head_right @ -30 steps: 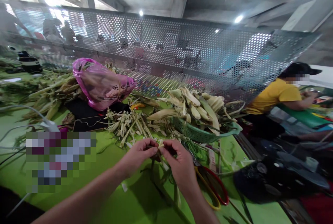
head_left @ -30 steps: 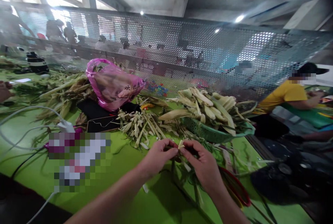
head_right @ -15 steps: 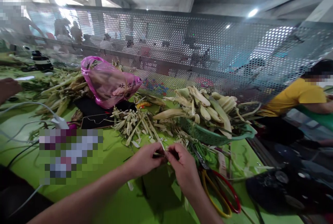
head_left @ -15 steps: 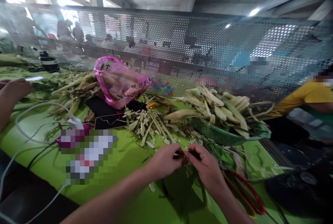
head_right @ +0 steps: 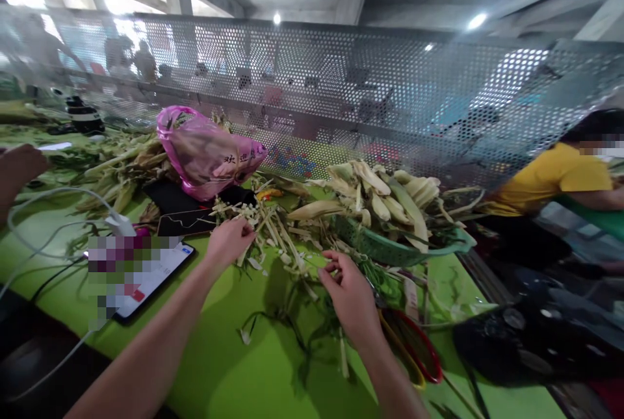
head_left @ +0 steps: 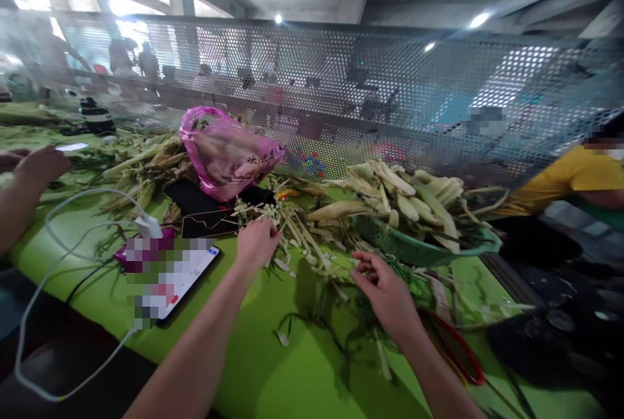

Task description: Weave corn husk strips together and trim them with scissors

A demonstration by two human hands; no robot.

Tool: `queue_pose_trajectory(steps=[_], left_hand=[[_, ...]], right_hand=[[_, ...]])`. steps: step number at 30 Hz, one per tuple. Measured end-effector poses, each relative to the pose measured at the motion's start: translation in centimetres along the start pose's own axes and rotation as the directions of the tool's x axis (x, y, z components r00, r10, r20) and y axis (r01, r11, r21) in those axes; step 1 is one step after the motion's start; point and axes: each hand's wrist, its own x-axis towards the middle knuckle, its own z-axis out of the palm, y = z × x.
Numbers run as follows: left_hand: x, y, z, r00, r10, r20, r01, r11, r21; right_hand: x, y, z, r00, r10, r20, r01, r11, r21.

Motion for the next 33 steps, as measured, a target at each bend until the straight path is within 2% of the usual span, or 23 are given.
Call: queue_pose_trajectory(steps=[2, 5, 12, 15, 18, 22, 28, 31, 33], left_hand=[[-0.3, 0.0, 0.3, 1.0, 0.019, 0.023, -0.021, 0.997, 0.077], [-0.7, 0.4, 0.5, 0.999, 0.028, 0.023, -0.031, 0.994, 0.107], [-0.7, 0.7, 0.2, 1.0, 0.017, 0.022, -0.018, 0.998, 0.064], [-0.4, 0.7, 0.5, 1.0, 0.001, 0.008, -0.001, 1.0, -0.014], [-0.3, 0.7, 0.8, 0.999, -0.043, -0.009, 0.041, 0.992, -0.116], [-0.4, 0.8, 0.9, 0.997, -0.074, -0.03, 0.07, 0.99, -0.121], [-0.5, 1.0, 0.7, 0.981, 0.013, -0.196, -0.029, 0.996, -0.082], [-0.7, 1.6, 0.8, 0.978, 0.055, -0.203, -0.088, 0.983, -0.16], [-0.9, 2.2, 1.2, 0.981, 0.074, -0.182, -0.123, 0.954, -0.274]], right_hand=[[0.0, 0.1, 0.0, 1.0, -0.021, -0.013, 0.021, 1.0, 0.002], [-0.1, -0.2, -0.1, 0.999, -0.052, -0.007, 0.052, 0.999, 0.012], [-0.2, 0.3, -0.3, 0.993, -0.116, -0.019, 0.116, 0.993, -0.002], [0.1, 0.3, -0.4, 0.993, -0.118, -0.004, 0.118, 0.993, -0.024], [1.3, -0.4, -0.2, 0.993, -0.112, 0.048, 0.117, 0.986, -0.117], [4.0, -1.5, 1.2, 0.987, -0.083, 0.134, 0.119, 0.95, -0.288], [6.8, -1.4, 4.3, 0.989, -0.048, 0.138, 0.099, 0.915, -0.392], [6.9, -1.7, 4.7, 0.99, -0.062, 0.124, 0.108, 0.908, -0.405], [6.7, -2.2, 4.3, 0.992, -0.087, 0.093, 0.117, 0.908, -0.402]])
